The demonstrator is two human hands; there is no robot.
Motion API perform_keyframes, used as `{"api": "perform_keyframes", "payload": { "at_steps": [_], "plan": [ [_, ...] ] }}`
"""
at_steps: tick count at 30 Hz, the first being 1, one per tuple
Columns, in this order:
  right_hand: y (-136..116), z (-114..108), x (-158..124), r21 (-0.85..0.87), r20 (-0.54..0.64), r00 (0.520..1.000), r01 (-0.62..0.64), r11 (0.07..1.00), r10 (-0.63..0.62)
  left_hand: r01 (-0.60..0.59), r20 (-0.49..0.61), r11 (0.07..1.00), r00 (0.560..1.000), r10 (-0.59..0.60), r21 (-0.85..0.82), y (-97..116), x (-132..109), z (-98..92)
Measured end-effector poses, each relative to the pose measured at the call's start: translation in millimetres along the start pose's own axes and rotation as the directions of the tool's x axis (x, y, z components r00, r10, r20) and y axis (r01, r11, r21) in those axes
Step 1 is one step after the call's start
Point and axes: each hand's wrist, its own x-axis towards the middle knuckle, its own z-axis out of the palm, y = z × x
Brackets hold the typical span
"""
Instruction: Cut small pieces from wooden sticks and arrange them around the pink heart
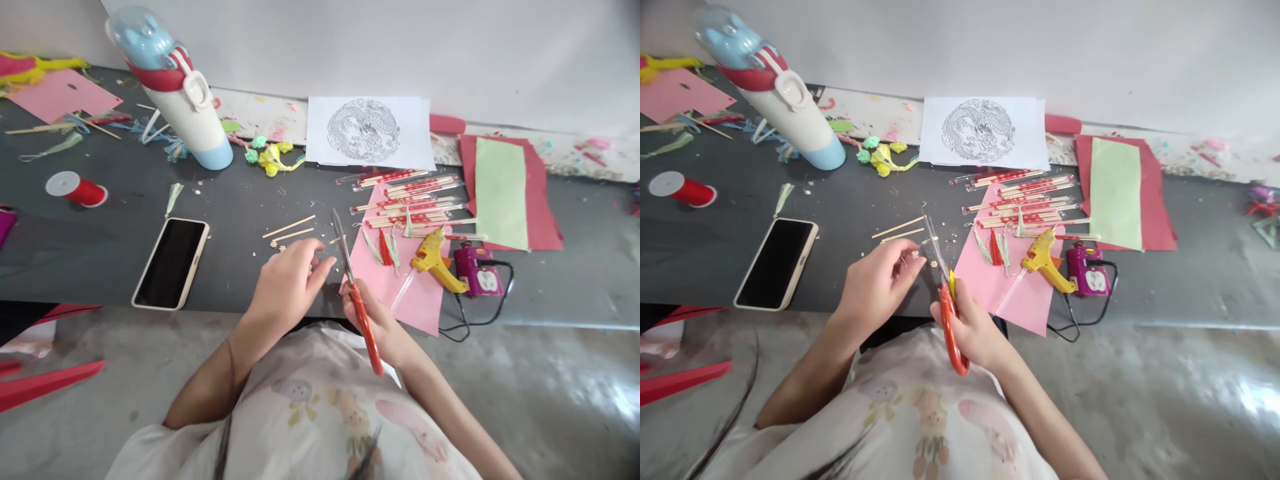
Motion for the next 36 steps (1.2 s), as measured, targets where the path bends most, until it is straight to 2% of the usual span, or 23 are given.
{"api": "perform_keyframes", "payload": {
  "at_steps": [5, 12, 21, 28, 36],
  "plan": [
    [-19, -10, -12, -0.126, 0.025, 1.0, -0.008, 0.992, 0.012, -0.162, 0.03, 0.985, 0.987, 0.16, 0.066, -7, 1, -6.8],
    [-24, -15, -16, -0.31, 0.005, 1.0, -0.018, 0.951, 0.021, -0.237, 0.05, 0.971, 0.97, 0.237, 0.004, -14, -1, -5.8],
    [-21, -19, -18, -0.474, 0.002, 0.998, -0.054, 0.879, 0.062, -0.172, 0.074, 0.975, 0.98, 0.184, -0.14, -31, -5, 3.6],
    [-21, -18, -11, -0.51, 0.016, 0.996, -0.07, 0.858, 0.091, -0.079, 0.078, 0.98, 0.993, 0.094, -0.18, -35, -4, 10.7],
    [-28, -16, -5, -0.369, 0.061, 0.996, -0.039, 0.929, 0.066, -0.018, 0.097, 0.972, 0.994, 0.042, -0.234, -38, 3, 15.6]
  ]
}}
